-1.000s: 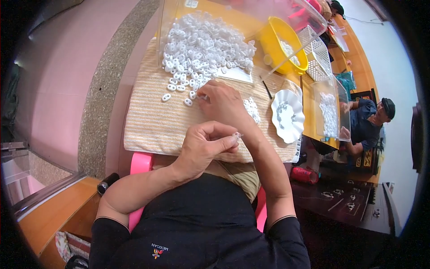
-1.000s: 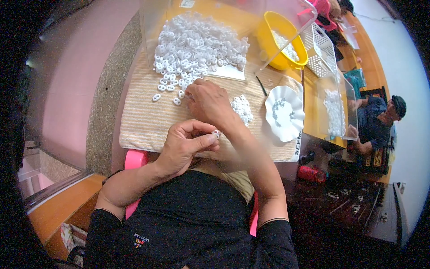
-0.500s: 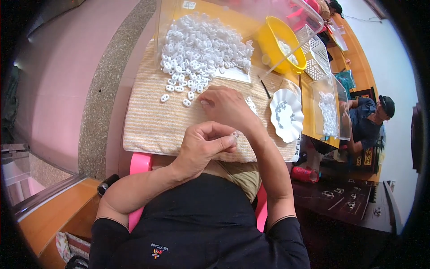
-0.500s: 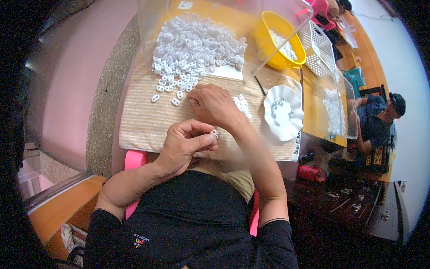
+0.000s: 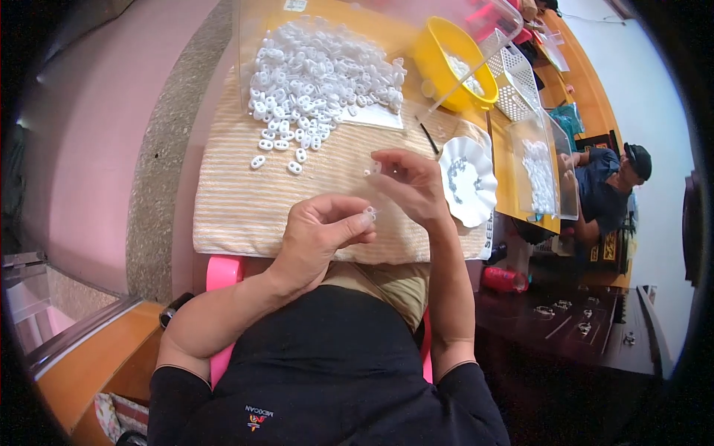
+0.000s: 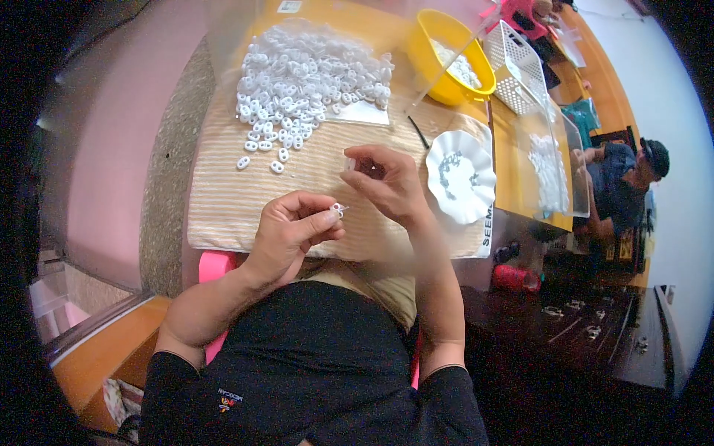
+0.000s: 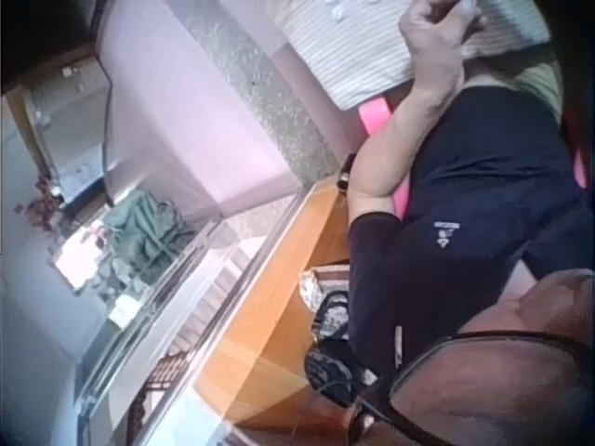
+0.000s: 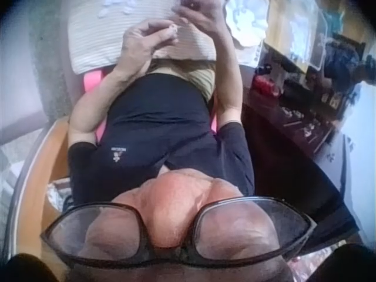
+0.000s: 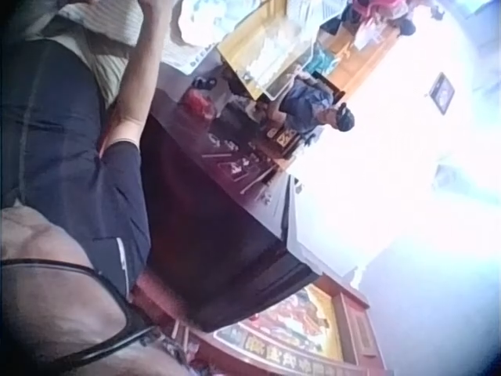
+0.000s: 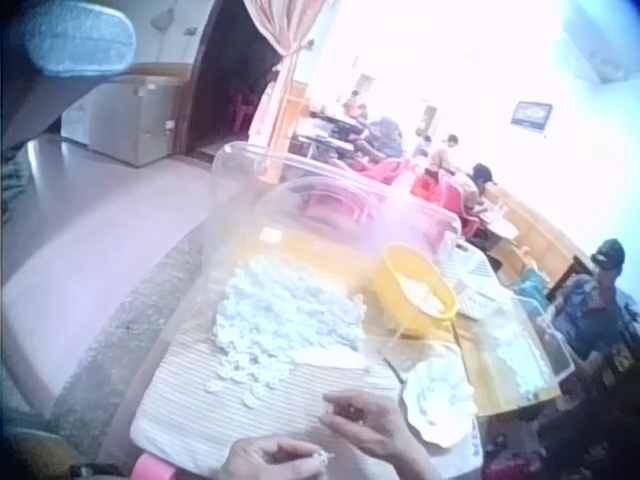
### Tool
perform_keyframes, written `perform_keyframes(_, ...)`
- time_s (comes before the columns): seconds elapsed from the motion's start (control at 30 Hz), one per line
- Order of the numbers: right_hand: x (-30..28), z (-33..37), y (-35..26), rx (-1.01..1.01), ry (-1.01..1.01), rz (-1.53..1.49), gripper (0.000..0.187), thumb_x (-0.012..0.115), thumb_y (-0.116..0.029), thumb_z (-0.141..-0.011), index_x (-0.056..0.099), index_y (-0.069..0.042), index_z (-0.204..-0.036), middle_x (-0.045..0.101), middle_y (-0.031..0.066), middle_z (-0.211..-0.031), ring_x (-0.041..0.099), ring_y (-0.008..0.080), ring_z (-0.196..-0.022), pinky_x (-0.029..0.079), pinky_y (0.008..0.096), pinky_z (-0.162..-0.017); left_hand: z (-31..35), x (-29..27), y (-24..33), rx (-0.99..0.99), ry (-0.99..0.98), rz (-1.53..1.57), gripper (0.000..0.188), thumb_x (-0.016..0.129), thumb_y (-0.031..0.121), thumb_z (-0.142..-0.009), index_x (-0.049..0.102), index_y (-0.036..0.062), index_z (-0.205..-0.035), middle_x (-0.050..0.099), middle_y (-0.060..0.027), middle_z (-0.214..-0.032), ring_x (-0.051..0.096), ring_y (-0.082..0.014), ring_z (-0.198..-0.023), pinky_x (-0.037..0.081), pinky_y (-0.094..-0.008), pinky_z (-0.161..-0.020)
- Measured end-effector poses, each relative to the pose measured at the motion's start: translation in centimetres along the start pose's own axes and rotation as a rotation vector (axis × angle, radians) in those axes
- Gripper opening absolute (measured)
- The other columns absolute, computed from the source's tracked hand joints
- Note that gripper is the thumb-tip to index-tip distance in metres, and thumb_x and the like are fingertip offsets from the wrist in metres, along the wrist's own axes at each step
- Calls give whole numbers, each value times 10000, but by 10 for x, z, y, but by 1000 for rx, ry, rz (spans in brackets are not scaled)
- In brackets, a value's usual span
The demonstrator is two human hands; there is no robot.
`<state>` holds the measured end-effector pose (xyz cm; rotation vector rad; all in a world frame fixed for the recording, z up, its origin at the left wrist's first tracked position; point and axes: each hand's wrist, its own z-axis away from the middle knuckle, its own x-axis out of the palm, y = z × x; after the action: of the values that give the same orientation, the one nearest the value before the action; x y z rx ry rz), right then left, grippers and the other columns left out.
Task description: Sorting small white plastic components from a container into a white dish.
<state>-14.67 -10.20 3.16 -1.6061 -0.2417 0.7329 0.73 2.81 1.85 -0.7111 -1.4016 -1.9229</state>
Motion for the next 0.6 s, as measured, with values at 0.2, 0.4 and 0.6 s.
perform_keyframes(0.2,-5,15,15,72,54,-145,319,706,47,-796,633,48,-1106,614,-2,-857,560,56,-758,450,188,-659,-4,-3,-3,-11,10,15,139,650,14,-871,642,12,-1010,680,-86,-898,670,-170,-782,577,-297,-756)
perform_keyframes(0.4,-2,25,21,48,74,-201,300,729,-22,-816,640,39,-1096,627,4,-790,575,57,-688,478,198,-605,-5,-4,-5,-17,17,11,137,650,16,-872,640,5,-1008,677,-85,-887,667,-167,-777,577,-296,-755)
perform_keyframes(0.6,-1,37,18,29,98,-136,221,683,-55,-866,647,50,-1058,651,34,-809,639,95,-726,522,222,-641,-5,-5,-6,-15,26,7,143,643,14,-876,634,-5,-1018,673,-87,-906,662,-157,-794,579,-300,-767)
